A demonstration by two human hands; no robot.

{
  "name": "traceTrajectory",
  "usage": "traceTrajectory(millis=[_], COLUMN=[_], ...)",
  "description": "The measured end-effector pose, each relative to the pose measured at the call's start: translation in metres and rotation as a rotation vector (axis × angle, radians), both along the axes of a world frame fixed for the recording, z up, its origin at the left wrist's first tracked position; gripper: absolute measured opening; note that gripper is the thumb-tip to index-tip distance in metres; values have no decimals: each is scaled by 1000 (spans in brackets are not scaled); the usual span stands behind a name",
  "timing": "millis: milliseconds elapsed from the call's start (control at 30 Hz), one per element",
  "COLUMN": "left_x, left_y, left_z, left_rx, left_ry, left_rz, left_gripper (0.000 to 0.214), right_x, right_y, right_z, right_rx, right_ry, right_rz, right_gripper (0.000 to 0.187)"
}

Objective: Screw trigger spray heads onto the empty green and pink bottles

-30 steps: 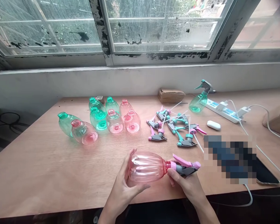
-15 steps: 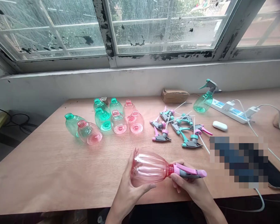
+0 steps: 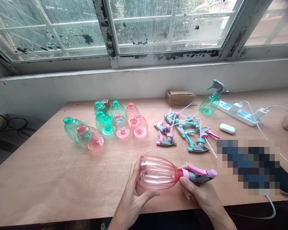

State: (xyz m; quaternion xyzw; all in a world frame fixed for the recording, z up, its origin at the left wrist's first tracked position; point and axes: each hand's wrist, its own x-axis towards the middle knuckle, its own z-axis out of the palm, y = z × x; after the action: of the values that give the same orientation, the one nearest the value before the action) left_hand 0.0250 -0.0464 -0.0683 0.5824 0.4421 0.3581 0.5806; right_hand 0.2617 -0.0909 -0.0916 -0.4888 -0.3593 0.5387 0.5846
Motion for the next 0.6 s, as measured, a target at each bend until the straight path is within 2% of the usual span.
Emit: traceTrajectory(millis=[67, 133, 233, 333, 500, 600], left_x=[1, 0, -1, -1, 2, 3], left_y=[-1, -3, -2, 0, -3, -5], left_z=[1, -1, -4, -4, -2, -5], left_rx=[21, 15, -20, 26, 121, 95], left_ry=[53, 59, -9, 13, 97, 81], left_rz=[-1, 3, 19, 35, 12, 9], left_gripper=[92, 102, 113, 96, 83, 90], right_x=[0, 0, -2, -2, 1, 1], right_y=[1, 1, 1, 1, 1, 0], right_z=[-3, -3, 2, 6, 4, 3], right_rx=[-5, -6, 7, 11, -7, -23], right_ry=[31, 37, -17, -56, -73, -98], right_rz=[-46, -67, -33, 2, 10, -20], right_gripper=[34, 35, 32, 29, 31, 34])
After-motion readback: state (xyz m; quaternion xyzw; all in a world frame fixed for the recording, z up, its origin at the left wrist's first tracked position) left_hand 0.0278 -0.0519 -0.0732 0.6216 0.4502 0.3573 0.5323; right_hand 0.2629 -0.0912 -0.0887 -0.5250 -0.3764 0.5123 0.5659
